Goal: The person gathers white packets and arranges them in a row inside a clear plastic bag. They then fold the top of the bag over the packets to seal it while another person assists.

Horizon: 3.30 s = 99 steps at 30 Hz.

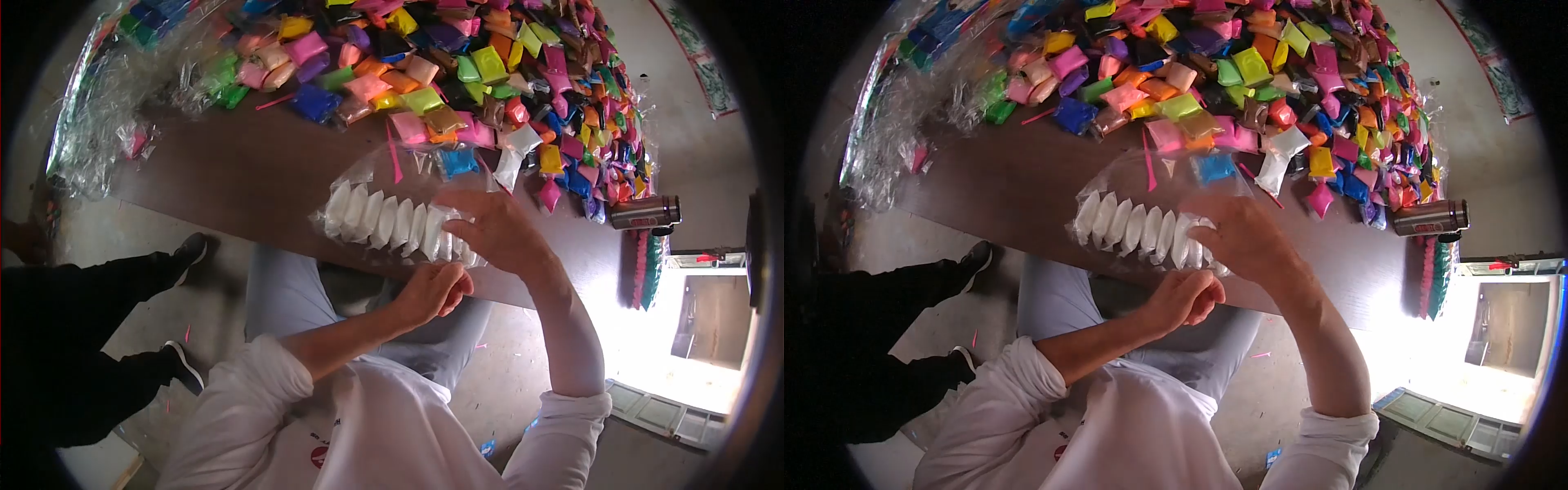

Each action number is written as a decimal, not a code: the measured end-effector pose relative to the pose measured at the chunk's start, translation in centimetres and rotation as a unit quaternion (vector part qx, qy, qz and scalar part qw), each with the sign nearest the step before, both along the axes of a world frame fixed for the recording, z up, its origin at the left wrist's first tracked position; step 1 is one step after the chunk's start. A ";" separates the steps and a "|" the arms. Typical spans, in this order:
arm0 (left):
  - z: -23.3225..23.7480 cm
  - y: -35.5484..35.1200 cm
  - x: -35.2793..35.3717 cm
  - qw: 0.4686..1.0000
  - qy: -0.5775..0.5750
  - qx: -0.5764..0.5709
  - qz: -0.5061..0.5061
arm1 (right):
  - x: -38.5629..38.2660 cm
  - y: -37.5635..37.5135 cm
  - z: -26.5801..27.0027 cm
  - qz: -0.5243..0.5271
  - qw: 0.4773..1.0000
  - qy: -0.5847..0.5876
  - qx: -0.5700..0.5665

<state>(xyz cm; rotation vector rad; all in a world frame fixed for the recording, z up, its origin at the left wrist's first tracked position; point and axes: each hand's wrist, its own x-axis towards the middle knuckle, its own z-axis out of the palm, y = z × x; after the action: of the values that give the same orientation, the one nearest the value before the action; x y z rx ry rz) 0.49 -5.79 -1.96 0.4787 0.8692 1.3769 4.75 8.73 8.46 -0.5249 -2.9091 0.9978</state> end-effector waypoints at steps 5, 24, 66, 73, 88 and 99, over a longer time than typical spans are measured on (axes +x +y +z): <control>0.2 -0.1 0.0 1.000 0.014 -0.007 0.001 | -0.1 0.7 -2.5 -0.009 0.999 -0.050 0.003; -0.5 -0.1 0.2 1.000 0.021 0.001 0.009 | 0.4 1.3 0.1 0.006 0.983 -0.167 0.082; 0.5 0.0 -0.3 0.995 0.021 -0.092 -0.015 | 3.9 11.8 -8.3 -0.484 0.874 0.031 -0.047; 0.5 0.0 -0.3 0.996 -0.004 -0.090 -0.020 | 5.9 10.8 -3.1 -0.458 0.819 0.206 -0.277; 0.3 0.1 -0.4 0.997 -0.003 -0.075 -0.020 | -0.9 16.3 -7.9 -0.566 0.799 0.187 0.075; 0.4 0.2 -0.2 0.998 -0.001 -0.063 0.001 | -4.1 14.6 -7.5 -0.592 0.774 0.170 0.143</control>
<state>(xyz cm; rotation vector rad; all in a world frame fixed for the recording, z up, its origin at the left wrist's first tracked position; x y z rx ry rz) 0.32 -5.64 -1.58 0.3798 0.9489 1.3155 0.62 23.34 0.95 -1.6001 -1.7013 0.3476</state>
